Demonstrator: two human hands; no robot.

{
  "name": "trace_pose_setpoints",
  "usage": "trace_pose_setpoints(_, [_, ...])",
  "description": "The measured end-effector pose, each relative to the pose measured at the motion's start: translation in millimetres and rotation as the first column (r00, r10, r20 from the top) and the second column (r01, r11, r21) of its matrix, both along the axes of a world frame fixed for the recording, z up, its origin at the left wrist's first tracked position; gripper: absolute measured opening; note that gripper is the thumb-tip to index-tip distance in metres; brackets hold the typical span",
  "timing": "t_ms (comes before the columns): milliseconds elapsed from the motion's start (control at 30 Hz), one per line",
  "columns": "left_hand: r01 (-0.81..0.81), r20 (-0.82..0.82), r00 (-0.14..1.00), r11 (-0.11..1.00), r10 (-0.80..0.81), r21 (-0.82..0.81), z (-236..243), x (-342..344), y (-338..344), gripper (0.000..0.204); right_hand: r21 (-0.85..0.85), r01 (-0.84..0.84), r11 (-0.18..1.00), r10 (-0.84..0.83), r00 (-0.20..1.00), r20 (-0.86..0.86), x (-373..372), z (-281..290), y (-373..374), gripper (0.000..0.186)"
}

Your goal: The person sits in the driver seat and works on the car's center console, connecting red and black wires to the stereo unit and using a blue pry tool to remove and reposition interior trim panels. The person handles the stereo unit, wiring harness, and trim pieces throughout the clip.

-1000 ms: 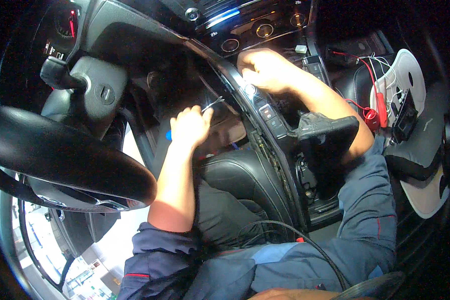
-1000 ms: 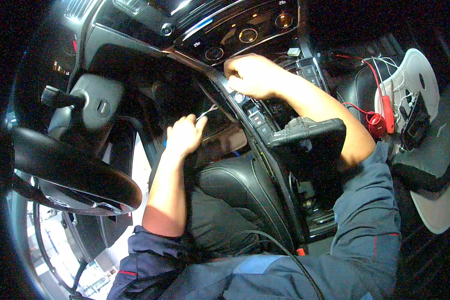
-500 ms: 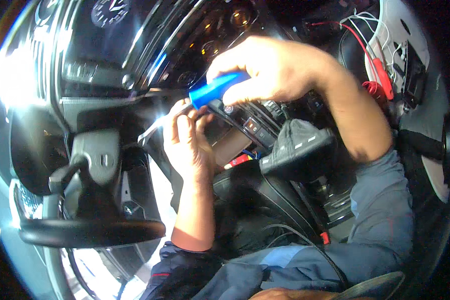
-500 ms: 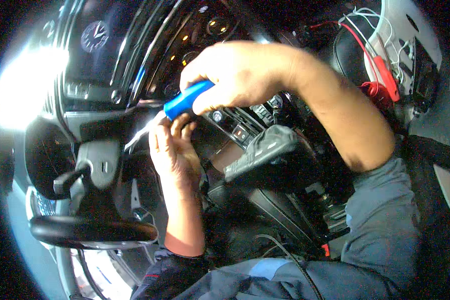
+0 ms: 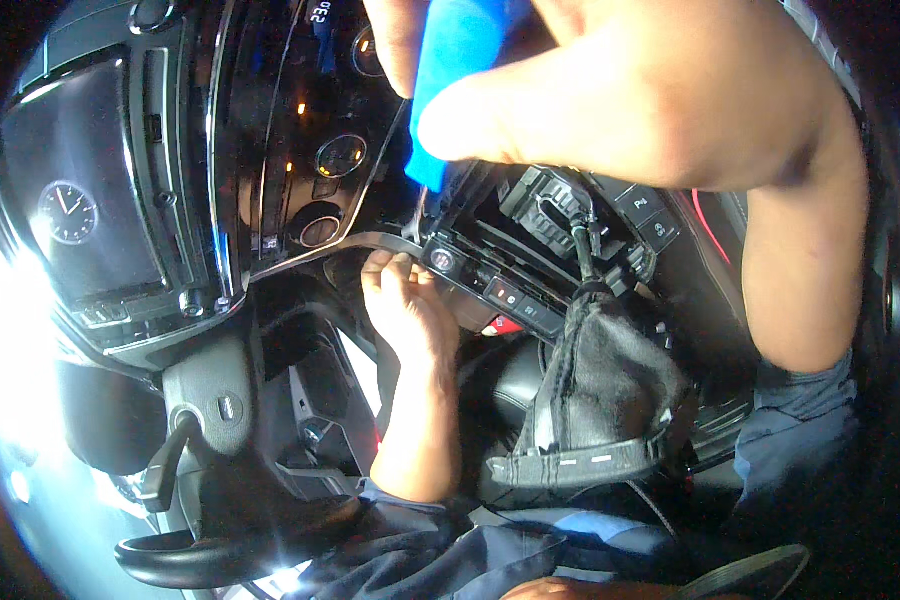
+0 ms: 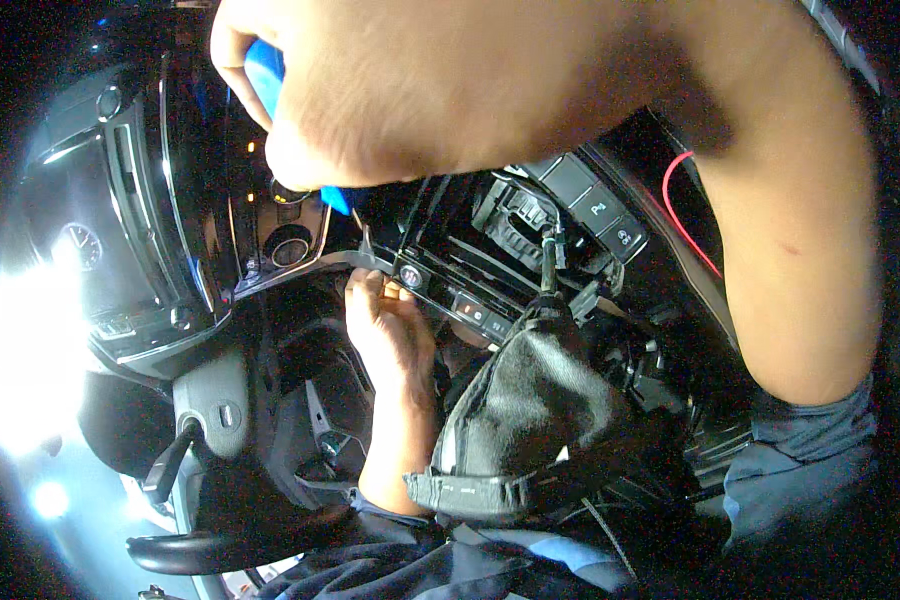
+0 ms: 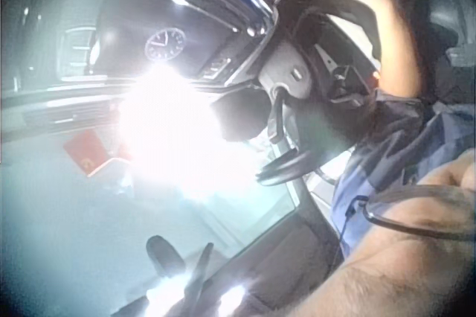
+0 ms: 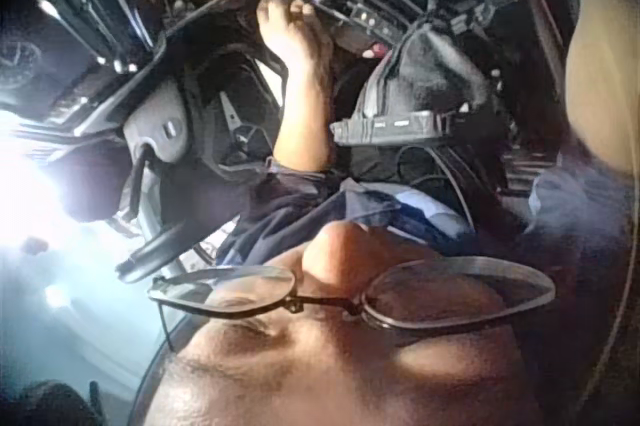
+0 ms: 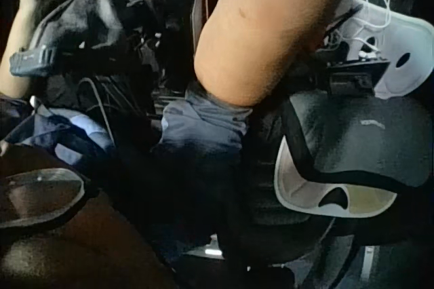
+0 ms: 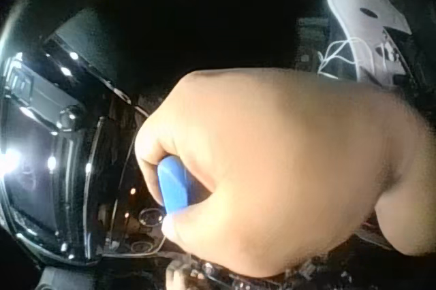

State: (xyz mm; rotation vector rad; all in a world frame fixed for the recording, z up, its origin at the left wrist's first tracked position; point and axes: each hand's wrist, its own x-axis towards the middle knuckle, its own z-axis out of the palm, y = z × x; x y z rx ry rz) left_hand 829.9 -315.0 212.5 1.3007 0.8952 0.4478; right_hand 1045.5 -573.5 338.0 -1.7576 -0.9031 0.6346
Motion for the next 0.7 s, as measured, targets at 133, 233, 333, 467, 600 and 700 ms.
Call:
trace_pose_setpoints(133, [-0.008,0.018,1.000,1.000,0.008,-0.027,1,0,-1,0.026,0.026,-0.011,1.000,0.011,1.000,0.019,0,-13,7,0.020])
trace_pose_setpoints(233, [0.032,0.041,0.999,0.999,-0.031,-0.029,3,-1,-1,0.028,0.036,-0.029,0.999,0.028,0.999,0.036,-1,-19,15,0.019])
trace_pose_setpoints(333, [0.039,0.012,0.999,0.999,-0.039,-0.027,5,-4,0,0.030,0.035,-0.048,0.998,0.046,0.998,0.040,0,-20,20,0.018])
trace_pose_setpoints(467, [0.087,-0.003,0.996,0.986,-0.088,-0.141,12,-8,5,0.037,0.016,-0.161,0.987,0.162,0.984,-0.070,7,-16,29,0.019])
trace_pose_setpoints(600, [0.018,-0.001,1.000,0.984,-0.018,-0.177,14,-8,8,0.039,-0.074,-0.095,0.993,0.093,0.995,-0.028,-1,-15,32,0.021])
trace_pose_setpoints(700, [0.052,0.011,0.999,0.986,-0.051,-0.157,15,-7,7,0.037,-0.021,-0.031,0.999,0.032,0.998,0.049,-8,-16,32,0.025])
